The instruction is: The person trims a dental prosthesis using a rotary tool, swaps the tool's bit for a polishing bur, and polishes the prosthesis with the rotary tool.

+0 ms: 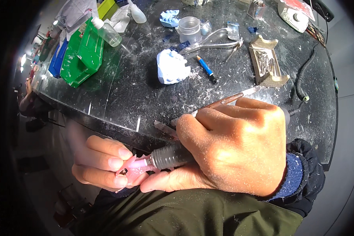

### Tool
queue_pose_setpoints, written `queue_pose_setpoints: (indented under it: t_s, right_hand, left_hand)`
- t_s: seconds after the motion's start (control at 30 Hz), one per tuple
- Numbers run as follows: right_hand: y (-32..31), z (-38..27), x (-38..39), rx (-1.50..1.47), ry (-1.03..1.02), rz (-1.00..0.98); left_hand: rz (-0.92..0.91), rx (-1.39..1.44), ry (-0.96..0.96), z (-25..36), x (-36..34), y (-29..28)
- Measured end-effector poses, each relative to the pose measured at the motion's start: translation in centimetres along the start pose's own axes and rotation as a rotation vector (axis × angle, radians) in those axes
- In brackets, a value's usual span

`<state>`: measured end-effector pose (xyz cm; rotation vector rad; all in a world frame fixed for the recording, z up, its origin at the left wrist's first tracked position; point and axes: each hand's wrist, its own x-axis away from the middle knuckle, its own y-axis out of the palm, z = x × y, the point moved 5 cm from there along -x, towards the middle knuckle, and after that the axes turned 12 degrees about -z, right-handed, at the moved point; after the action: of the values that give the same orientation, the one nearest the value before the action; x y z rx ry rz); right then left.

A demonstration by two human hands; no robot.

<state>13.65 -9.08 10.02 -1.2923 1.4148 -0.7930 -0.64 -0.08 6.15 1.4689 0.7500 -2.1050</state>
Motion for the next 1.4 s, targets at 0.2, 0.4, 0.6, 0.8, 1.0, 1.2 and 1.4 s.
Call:
queue_pose_setpoints:
  t_s: [0.2, 0.4, 0.6, 0.8, 1.0, 1.2, 1.4]
  right_hand:
    - [-0.1, -0.3, 0.2, 0.05, 0.007, 0.042]
    - [-0.1, -0.3, 0.1, 0.057, 0.001, 0.031]
    - [0.0, -0.5, 0.2, 0.107, 0.001, 0.068]
    - [-0.1, -0.5, 0.3, 0.132, 0.016, 0.063]
    - [-0.2, -0.5, 0.2, 0.133, 0.022, 0.065]
    - [-0.1, -0.6, 0.3, 0.139, 0.036, 0.096]
    - [-0.2, -0.6, 0.4, 0.115, 0.027, 0.097]
  left_hand:
    - [-0.026, -0.014, -0.015, 0.4, 0.1, -0.1]
    - [-0.038, -0.052, -0.025, 0.6, -0.1, -0.2]
    - [0.001, -0.067, -0.003, 0.7, -0.2, -0.1]
    - [-0.016, -0.05, -0.009, 0.7, 0.0, -0.1]
    - [-0.013, -0.086, 0.017, 0.8, 0.0, 0.0]
    - [-0.059, -0.107, -0.002, 1.0, 0.3, -0.2]
    - [-0.106, -0.107, -0.011, 1.0, -0.2, -0.3]
